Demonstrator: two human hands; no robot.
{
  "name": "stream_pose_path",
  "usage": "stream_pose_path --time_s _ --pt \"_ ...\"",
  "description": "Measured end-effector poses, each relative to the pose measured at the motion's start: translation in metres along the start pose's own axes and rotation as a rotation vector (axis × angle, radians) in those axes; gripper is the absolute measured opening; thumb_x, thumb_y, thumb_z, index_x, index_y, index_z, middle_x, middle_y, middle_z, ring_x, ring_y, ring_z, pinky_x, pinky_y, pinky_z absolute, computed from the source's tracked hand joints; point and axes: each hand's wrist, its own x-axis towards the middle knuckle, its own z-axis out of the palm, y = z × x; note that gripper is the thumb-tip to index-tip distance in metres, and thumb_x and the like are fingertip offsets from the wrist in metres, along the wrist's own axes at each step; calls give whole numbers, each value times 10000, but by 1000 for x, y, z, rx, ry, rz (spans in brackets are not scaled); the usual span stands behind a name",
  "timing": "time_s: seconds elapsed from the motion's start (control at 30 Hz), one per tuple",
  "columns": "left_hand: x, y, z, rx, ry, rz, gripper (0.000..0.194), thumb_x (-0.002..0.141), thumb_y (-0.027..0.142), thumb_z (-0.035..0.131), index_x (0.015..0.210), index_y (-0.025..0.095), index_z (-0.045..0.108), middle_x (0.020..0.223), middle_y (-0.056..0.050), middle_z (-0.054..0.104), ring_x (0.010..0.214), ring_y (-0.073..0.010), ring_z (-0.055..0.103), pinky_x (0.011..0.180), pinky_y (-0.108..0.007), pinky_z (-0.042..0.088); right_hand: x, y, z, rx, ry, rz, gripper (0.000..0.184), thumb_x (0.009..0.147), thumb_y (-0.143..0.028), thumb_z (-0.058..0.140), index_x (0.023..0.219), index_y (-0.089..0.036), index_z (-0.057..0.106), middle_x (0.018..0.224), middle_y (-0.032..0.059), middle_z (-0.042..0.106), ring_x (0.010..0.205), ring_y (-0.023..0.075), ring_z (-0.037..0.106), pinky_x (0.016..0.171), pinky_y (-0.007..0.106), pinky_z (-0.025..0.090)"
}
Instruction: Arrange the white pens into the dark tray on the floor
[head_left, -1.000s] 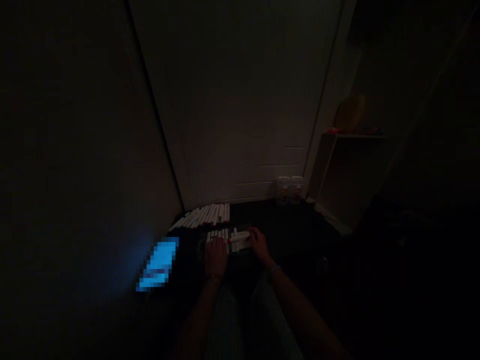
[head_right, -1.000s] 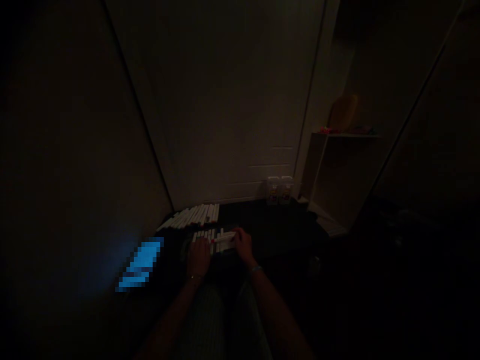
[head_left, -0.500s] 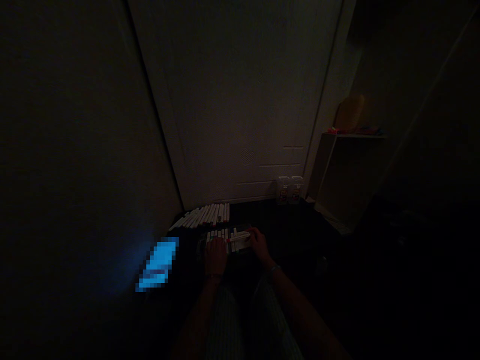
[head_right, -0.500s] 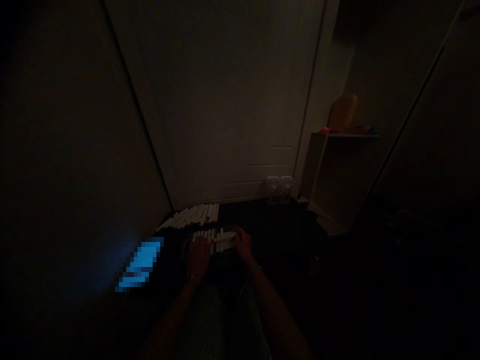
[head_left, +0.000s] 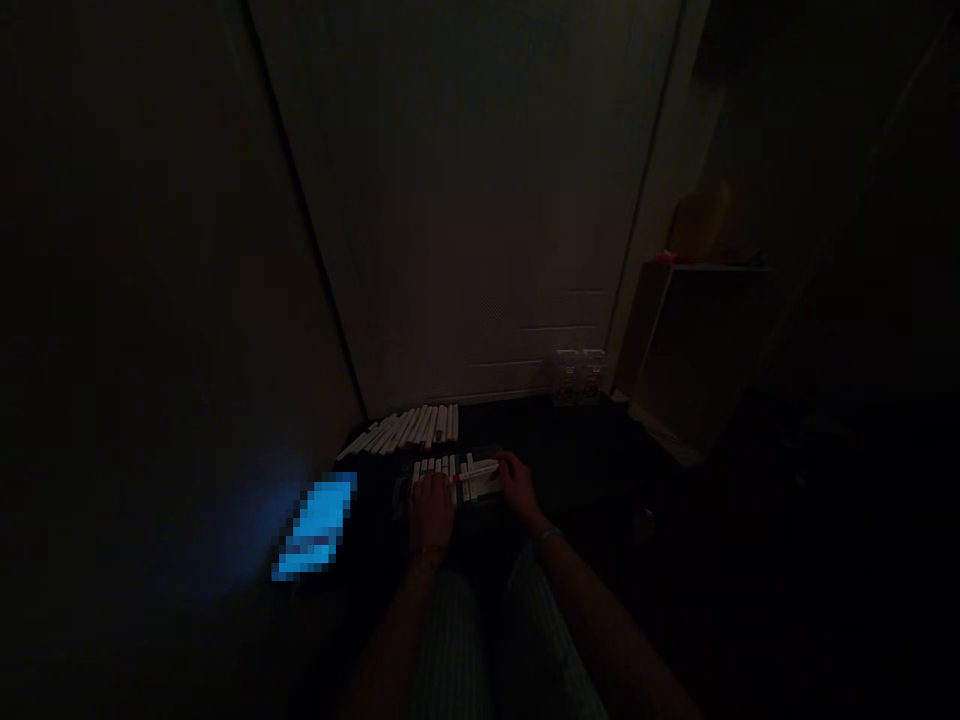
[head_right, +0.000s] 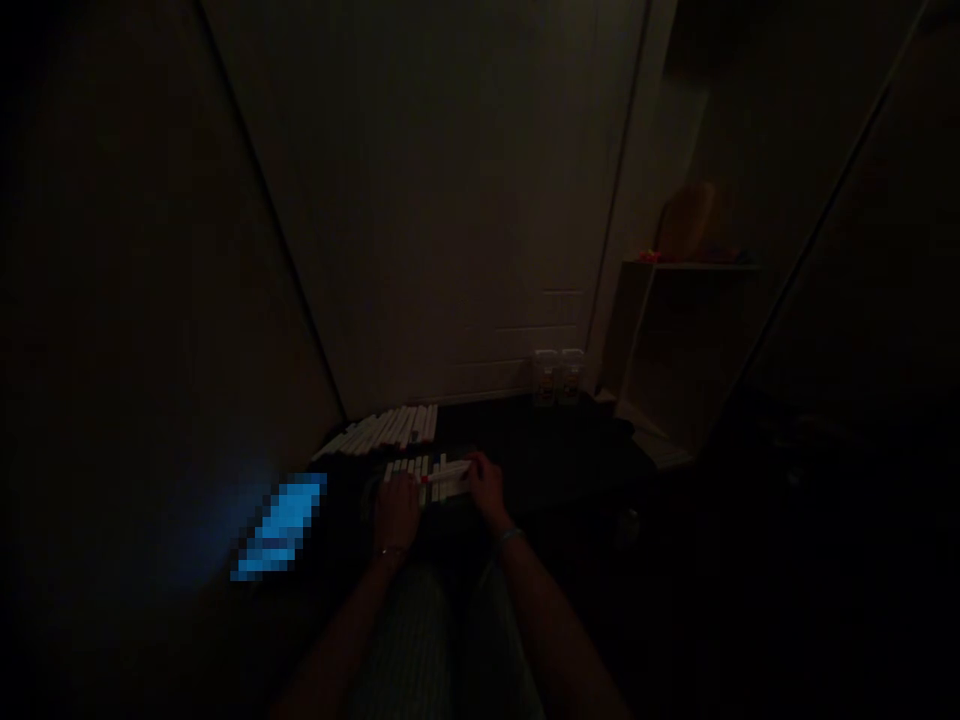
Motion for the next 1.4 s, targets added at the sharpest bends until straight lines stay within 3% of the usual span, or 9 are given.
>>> stream_pose_path --time_s 0.23,0.57,0.8,1.4 --pt "-1 3 -2 -38 42 -44 300 865 174 303 997 112 565 998 -127 583 923 -225 506 815 -367 378 0 0 -1 -56 -13 -8 283 859 -280 352 961 -218 608 706 -22 628 689 125 580 642 199 423" --pt "0 4 -9 -41 4 -77 290 852 187 322 979 124 575 957 -121 584 875 -227 507 796 -381 391 -1 -4 -1 -95 -13 -12 284 857 -261 354 956 -210 616 684 -18 625 680 129 574 654 206 417" --pt "-1 3 -5 18 -11 -29 307 842 126 312 1010 105 569 1004 -131 573 929 -230 494 821 -383 384 0 -4 0 -146 -12 -30 273 845 -235 363 932 -218 621 683 -24 624 671 127 569 658 207 407" --pt "-3 3 -1 -65 3 -67 304 862 155 309 1007 120 574 1026 -123 583 969 -229 508 882 -389 368 0 2 2 -155 -32 -57 292 833 -237 345 929 -221 621 696 -18 627 685 133 576 676 215 409"
